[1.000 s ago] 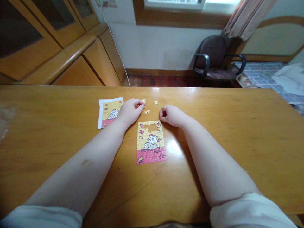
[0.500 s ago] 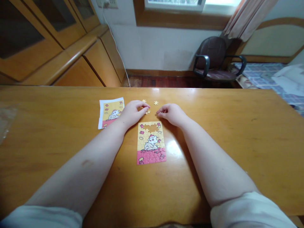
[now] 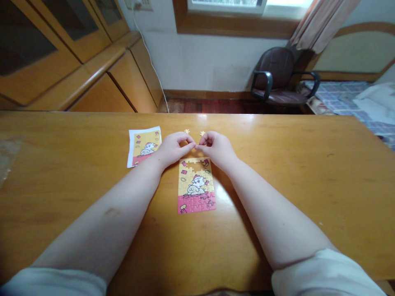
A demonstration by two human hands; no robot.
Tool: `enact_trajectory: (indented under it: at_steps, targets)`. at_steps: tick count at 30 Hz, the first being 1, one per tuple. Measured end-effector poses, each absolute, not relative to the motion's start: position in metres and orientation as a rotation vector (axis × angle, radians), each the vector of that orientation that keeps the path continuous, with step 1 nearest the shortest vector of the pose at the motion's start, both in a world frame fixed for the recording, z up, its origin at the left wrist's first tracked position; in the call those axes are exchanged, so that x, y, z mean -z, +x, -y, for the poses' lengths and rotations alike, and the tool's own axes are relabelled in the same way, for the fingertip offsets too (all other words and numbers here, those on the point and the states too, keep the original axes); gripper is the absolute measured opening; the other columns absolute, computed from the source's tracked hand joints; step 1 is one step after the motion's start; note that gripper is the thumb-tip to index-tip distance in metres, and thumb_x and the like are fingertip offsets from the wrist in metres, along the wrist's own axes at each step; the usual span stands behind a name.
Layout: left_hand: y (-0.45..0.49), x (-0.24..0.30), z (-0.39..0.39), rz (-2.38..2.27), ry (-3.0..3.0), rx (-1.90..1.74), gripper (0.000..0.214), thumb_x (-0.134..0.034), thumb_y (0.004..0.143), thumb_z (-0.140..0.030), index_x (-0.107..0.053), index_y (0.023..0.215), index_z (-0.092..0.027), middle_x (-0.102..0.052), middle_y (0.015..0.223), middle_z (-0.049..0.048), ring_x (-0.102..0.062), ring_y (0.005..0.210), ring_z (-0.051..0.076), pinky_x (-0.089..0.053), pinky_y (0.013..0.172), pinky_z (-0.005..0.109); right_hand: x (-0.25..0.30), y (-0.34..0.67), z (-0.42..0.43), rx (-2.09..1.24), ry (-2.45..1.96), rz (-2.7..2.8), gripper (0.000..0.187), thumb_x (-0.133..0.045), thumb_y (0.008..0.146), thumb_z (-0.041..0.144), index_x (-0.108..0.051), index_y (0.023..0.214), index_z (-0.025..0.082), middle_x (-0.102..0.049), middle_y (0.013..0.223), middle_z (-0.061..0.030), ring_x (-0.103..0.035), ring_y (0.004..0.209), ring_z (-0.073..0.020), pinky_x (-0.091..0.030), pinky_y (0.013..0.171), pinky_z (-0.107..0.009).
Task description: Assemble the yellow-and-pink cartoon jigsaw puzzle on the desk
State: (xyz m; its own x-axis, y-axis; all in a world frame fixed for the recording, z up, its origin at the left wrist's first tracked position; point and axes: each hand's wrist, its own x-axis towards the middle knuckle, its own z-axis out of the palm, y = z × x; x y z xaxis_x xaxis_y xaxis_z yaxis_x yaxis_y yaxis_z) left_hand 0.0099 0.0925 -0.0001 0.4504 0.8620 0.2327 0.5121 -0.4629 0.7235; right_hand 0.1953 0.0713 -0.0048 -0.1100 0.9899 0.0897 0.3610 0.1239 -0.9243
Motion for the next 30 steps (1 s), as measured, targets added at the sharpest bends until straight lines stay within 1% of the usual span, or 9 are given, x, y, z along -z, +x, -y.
enact_trajectory:
  at_steps: [4,7,10,13,16,20,23,26,30]
  targets:
    - [0.011,0.001,-0.093,-1.159,2.122,-0.806,0.014,-0.06,0.082,-0.025,-0.064,0.07,-0.019,-0.066,0.077,0.0012,-0.059,0.076,0.016,-0.046,0.074,0.031,0.004,0.197,-0.069,-0.719,-1.425,1.811,0.015,-0.074,0.075,0.031,-0.066,0.077,0.019,-0.057,0.063,0.0026,-0.049,0.058,-0.0115,-0.039,0.058,-0.028]
    - [0.011,0.002,-0.094,-1.181,2.087,-0.832,0.014,-0.06,0.081,-0.026,-0.062,0.069,-0.019,-0.065,0.075,0.0013,-0.058,0.074,0.016,-0.047,0.072,0.03,0.004,0.2,-0.067,-0.499,-1.309,2.014,0.008,-0.07,0.079,0.026,-0.07,0.085,0.02,-0.066,0.076,-0.0015,-0.054,0.065,-0.0134,-0.044,0.065,-0.029]
    - [0.01,0.003,-0.095,-1.196,2.048,-0.849,0.013,-0.059,0.081,-0.026,-0.062,0.07,-0.019,-0.066,0.076,0.0014,-0.059,0.075,0.016,-0.048,0.073,0.031,0.004,0.202,-0.067,-0.407,-1.199,2.12,0.01,-0.065,0.085,0.026,-0.072,0.09,0.022,-0.072,0.094,-0.0056,-0.06,0.073,-0.0153,-0.049,0.074,-0.031]
    - [0.009,0.005,-0.095,-1.191,2.023,-0.864,0.013,-0.058,0.081,-0.025,-0.062,0.07,-0.019,-0.067,0.077,0.0013,-0.059,0.075,0.016,-0.048,0.076,0.032,0.004,0.202,-0.066,-0.335,-1.186,2.158,0.014,-0.062,0.089,0.027,-0.074,0.092,0.023,-0.074,0.099,-0.0065,-0.065,0.085,-0.0182,-0.051,0.083,-0.034]
    - [0.009,0.005,-0.095,-1.183,1.993,-0.881,0.013,-0.057,0.081,-0.024,-0.061,0.069,-0.019,-0.067,0.076,0.0011,-0.059,0.074,0.015,-0.048,0.076,0.032,0.004,0.202,-0.066,-0.266,-1.163,2.2,0.016,-0.06,0.09,0.027,-0.075,0.092,0.023,-0.075,0.101,-0.007,-0.067,0.091,-0.0194,-0.051,0.087,-0.036]
    - [0.009,0.004,-0.095,-1.143,1.998,-0.929,0.014,-0.055,0.083,-0.024,-0.061,0.071,-0.018,-0.067,0.079,0.0014,-0.061,0.08,0.016,-0.048,0.08,0.032,0.003,0.203,-0.065,-0.209,-1.132,2.224,0.019,-0.058,0.092,0.028,-0.076,0.094,0.023,-0.075,0.101,-0.0075,-0.068,0.093,-0.0195,-0.051,0.087,-0.035]
    - [0.008,0.006,-0.097,-1.194,1.98,-1.057,0.016,-0.051,0.087,-0.025,-0.064,0.08,-0.019,-0.068,0.088,0.0024,-0.061,0.088,0.017,-0.048,0.086,0.033,0.0,0.204,-0.064,-0.234,-1.086,2.294,0.018,-0.058,0.092,0.028,-0.076,0.093,0.023,-0.076,0.1,-0.0062,-0.068,0.091,-0.0185,-0.051,0.085,-0.033]
    - [0.006,0.011,-0.101,-1.269,1.87,-1.163,0.017,-0.049,0.09,-0.027,-0.064,0.087,-0.019,-0.069,0.09,0.003,-0.062,0.087,0.017,-0.049,0.083,0.033,-0.004,0.202,-0.063,-0.348,-0.972,2.474,0.017,-0.06,0.09,0.025,-0.077,0.087,0.022,-0.076,0.095,-0.005,-0.068,0.086,-0.0177,-0.052,0.08,-0.031]
    - [0.005,0.015,-0.104,-1.319,1.818,-1.164,0.016,-0.05,0.089,-0.027,-0.065,0.088,-0.02,-0.069,0.088,0.0029,-0.062,0.084,0.017,-0.05,0.08,0.032,-0.009,0.195,-0.058,-0.411,-0.904,2.651,0.014,-0.063,0.085,0.019,-0.077,0.083,0.021,-0.076,0.091,-0.0045,-0.068,0.082,-0.0183,-0.051,0.078,-0.031]
